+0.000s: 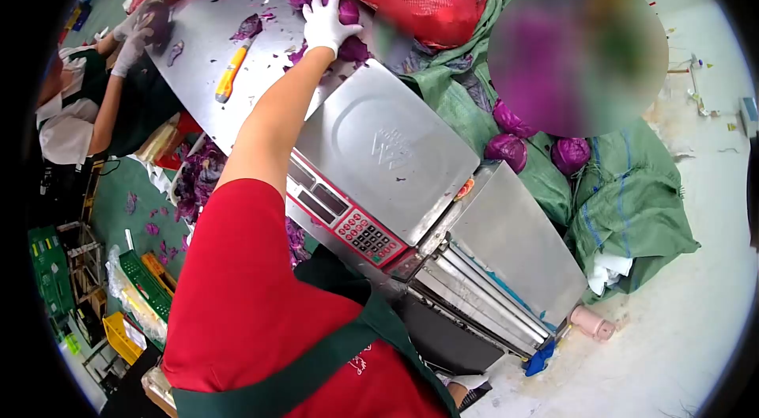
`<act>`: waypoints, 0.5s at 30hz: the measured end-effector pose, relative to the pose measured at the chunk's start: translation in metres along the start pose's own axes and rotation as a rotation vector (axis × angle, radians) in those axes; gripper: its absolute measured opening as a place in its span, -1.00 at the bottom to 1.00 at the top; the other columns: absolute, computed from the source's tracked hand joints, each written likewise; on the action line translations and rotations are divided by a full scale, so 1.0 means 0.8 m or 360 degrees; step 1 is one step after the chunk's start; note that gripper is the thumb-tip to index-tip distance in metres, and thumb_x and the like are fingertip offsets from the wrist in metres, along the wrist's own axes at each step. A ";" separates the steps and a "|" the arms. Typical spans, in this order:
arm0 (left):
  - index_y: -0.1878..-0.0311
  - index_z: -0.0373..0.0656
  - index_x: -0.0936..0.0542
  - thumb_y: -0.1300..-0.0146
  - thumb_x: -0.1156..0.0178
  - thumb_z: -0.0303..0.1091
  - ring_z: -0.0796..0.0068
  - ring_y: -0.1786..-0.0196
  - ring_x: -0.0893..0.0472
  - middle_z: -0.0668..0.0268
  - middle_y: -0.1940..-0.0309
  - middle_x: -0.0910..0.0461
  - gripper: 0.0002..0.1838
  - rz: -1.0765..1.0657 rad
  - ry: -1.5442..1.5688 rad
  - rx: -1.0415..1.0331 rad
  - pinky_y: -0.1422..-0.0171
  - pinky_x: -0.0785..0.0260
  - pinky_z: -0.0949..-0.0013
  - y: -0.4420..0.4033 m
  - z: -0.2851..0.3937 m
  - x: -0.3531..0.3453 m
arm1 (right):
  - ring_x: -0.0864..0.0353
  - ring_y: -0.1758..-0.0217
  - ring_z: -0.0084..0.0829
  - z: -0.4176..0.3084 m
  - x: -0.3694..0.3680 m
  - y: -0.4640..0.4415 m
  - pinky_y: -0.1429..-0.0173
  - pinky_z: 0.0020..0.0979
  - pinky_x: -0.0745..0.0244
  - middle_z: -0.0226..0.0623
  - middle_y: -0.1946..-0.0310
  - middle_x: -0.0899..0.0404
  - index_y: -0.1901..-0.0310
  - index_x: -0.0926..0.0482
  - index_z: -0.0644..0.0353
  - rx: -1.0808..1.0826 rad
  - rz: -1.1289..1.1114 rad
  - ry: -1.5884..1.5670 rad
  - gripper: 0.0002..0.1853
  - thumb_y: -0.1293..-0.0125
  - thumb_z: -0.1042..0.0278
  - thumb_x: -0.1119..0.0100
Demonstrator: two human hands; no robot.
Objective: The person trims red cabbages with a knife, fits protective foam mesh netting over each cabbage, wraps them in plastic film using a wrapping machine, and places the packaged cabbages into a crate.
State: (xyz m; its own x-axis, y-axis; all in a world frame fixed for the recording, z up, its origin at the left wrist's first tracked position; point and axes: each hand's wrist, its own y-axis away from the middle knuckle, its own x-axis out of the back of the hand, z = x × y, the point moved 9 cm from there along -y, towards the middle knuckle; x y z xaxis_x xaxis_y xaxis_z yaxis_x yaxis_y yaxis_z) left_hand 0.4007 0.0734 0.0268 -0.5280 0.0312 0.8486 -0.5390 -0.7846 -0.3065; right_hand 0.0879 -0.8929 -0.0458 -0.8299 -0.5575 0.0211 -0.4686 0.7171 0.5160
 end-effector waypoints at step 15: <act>-0.40 -0.07 -0.29 0.00 -0.49 -0.26 0.34 -0.21 -0.48 0.13 -0.20 -0.39 -0.13 -0.1129 0.1379 -0.0460 -0.35 -0.33 0.30 0.169 0.160 0.168 | -0.43 -0.24 -0.21 -0.009 -0.019 0.019 -0.35 -0.20 -0.31 -0.16 -0.19 -0.48 -0.22 -0.45 0.26 0.0071 -0.0039 0.0027 -0.43 -0.39 0.03 0.29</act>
State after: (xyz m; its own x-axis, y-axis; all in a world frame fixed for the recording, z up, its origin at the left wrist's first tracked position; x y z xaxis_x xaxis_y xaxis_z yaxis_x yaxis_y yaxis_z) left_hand 0.3411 -0.1077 0.1545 -0.2594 0.9100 0.3234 -0.9654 -0.2532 -0.0619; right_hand 0.0955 -0.8764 -0.0317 -0.8129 -0.5819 0.0238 -0.5021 0.7210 0.4776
